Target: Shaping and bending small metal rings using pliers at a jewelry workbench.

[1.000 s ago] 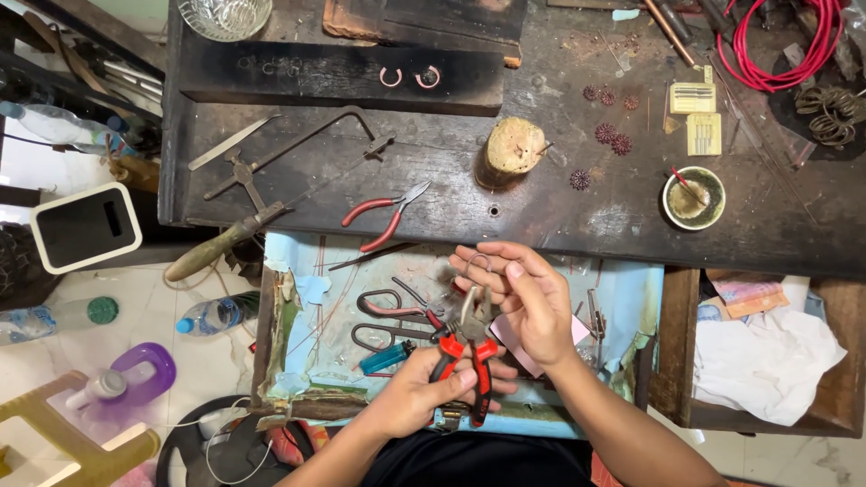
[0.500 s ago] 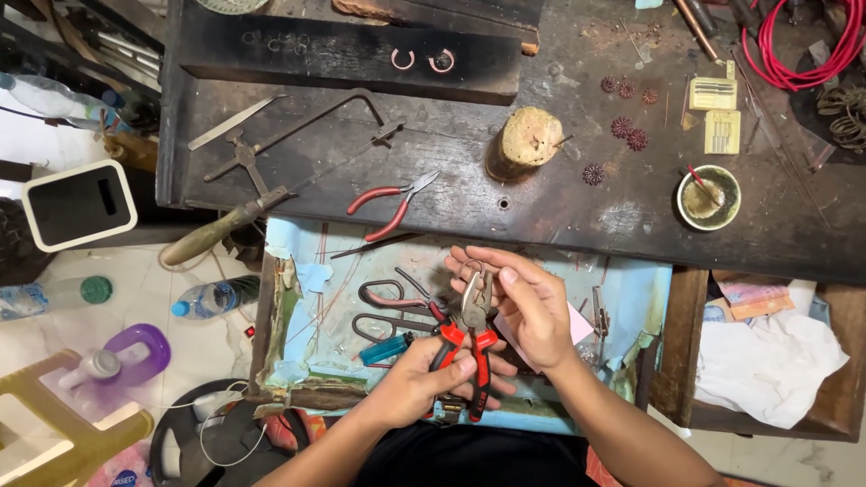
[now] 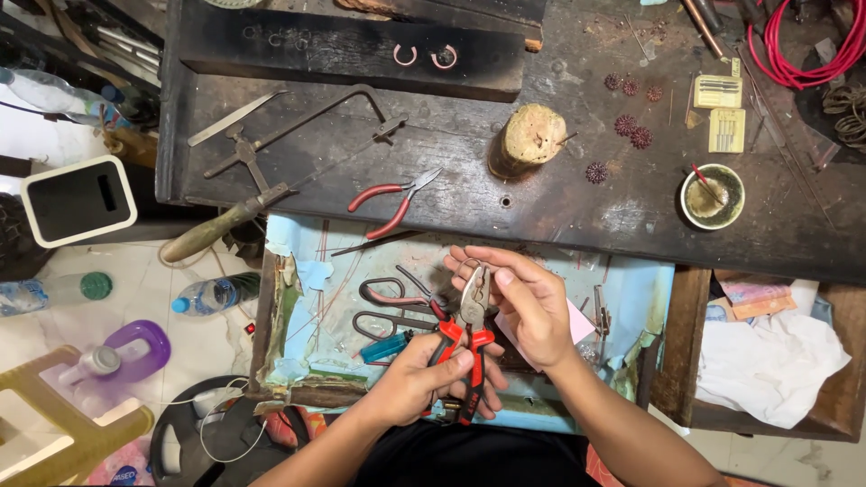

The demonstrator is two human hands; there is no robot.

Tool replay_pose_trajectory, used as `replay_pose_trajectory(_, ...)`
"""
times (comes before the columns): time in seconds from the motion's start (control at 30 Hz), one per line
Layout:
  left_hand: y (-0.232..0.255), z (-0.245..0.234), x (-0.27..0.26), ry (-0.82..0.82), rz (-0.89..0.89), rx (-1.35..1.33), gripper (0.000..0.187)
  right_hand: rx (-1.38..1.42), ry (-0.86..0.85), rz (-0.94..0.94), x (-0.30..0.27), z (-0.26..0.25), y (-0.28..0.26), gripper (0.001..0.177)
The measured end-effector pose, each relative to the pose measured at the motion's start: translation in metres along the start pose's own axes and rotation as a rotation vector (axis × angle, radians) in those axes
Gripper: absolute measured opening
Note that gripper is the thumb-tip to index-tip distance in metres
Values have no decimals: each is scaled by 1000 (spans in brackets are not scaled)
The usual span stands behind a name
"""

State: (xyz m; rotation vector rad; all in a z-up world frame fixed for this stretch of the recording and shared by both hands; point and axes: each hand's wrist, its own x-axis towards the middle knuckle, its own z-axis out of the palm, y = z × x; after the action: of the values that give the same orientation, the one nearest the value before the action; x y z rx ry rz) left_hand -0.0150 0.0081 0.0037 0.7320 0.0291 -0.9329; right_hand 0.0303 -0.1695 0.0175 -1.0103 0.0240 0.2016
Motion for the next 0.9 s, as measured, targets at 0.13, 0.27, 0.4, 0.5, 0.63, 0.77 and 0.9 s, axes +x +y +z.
replay_pose_trajectory(0.13,1,1,0,7,-2,-10,46,-14,3,1,0,1,0,36)
replay_pose_trajectory(0.27,0,0,-1,43,-15,-3,43,-31,21,0,1,2,0,35)
replay_pose_trajectory(0.4,0,1,0,85,5,12,40,-71,22,11,3,2,2,37)
replay_pose_trajectory(0.5,0,1,1,141,-11,-20,40,-20,39,70,6,3,8,39)
replay_pose_trajectory(0.63,-3,0,7,280,-52,-96,37,-22,-7,95,11,2,20,37)
replay_pose_trajectory(0.77,2,4,11,333,-61,-130,39,-21,28,134,18,0,28,35)
replay_pose_trajectory(0.9,-1,2,15,359,-36,-168,38,5,20,140,21,0,31,34)
